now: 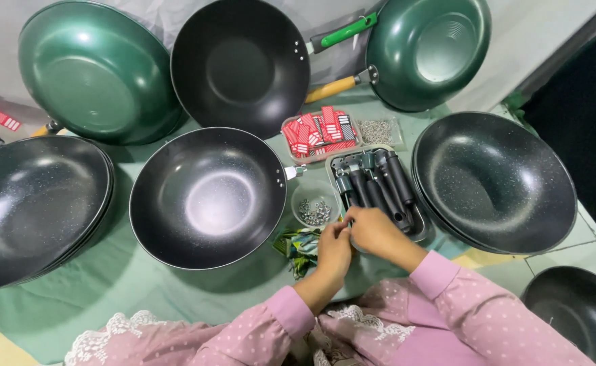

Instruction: Assembling handles onto woks using screws and a screwdriver

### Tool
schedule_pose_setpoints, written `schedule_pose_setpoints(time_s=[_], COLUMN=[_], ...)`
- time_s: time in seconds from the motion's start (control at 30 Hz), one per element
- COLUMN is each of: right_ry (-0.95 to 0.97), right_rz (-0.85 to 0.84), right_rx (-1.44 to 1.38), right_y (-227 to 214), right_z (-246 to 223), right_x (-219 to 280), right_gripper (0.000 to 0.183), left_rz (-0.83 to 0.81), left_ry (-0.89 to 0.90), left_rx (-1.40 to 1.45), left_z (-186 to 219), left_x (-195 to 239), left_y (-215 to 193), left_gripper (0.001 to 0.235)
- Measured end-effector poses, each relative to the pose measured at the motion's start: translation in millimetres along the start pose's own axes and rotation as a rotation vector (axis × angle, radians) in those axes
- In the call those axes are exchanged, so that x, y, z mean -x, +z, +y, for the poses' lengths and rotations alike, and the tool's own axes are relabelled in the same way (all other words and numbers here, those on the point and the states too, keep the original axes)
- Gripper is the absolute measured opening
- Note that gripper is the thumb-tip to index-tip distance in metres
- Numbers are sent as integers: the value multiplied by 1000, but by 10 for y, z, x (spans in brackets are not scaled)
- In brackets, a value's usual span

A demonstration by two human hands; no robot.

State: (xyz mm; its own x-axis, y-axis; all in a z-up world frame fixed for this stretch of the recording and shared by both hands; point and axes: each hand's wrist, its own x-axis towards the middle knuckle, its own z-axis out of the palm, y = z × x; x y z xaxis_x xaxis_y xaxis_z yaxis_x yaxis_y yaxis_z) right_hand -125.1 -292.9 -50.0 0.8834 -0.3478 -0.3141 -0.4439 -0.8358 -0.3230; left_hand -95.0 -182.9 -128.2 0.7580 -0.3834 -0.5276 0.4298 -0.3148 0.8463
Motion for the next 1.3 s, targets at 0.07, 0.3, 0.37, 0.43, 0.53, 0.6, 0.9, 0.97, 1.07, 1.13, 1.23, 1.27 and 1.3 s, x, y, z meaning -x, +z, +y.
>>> schedule_pose_setpoints(time_s=[0.07,0.3,0.37,0.43,0.53,0.6,0.9,0.97,1.07,1.13,1.23,1.27,1.3], right_ry=[36,-24,-13,-1,-27,-2,-130,-133,-142,-153,-189,-176,-163], right_rz=[-42,-134,-151,-174,-181,-217,-2,-18,-44,-51,-33,-33,-33], right_rx=[4,-24,7,34,92,117,62,52,43,45,9,7,5], right_y=[252,425,348,345,328,239,1122,1052,997,914,746,694,643], right_z=[105,-70,-160,-211,-285,-407,153,124,106,69,-5,-21,-38], right_x=[-79,248,327,401,499,618,404,413,449,472,530,541,553], right_gripper=[16,33,38,42,42,48,44,42,35,29,23,26,28], left_rz=[20,39,31,22,-37,-68,-52,-47,-32,-19,-1,-26,-51], left_ry=[33,-30,-37,-49,-31,-60,-64,-60,-64,-66,-41,-63,-84], left_rx=[-29,-74,-78,-84,-75,-59,118,108,65,34,-24,-21,-17], left_z=[-76,-160,-197,-166,-50,-101,-107,-68,-26,-49,-159,-166,-173], left_x=[-1,-64,-143,-114,-15,-53,-36,-9,43,-1,-141,-170,-198], left_y=[-9,-113,-119,-154,-205,-188,-172,-189,-192,-183,-168,-176,-183], left_gripper=[30,45,46,46,48,48,40,39,39,40,40,42,43])
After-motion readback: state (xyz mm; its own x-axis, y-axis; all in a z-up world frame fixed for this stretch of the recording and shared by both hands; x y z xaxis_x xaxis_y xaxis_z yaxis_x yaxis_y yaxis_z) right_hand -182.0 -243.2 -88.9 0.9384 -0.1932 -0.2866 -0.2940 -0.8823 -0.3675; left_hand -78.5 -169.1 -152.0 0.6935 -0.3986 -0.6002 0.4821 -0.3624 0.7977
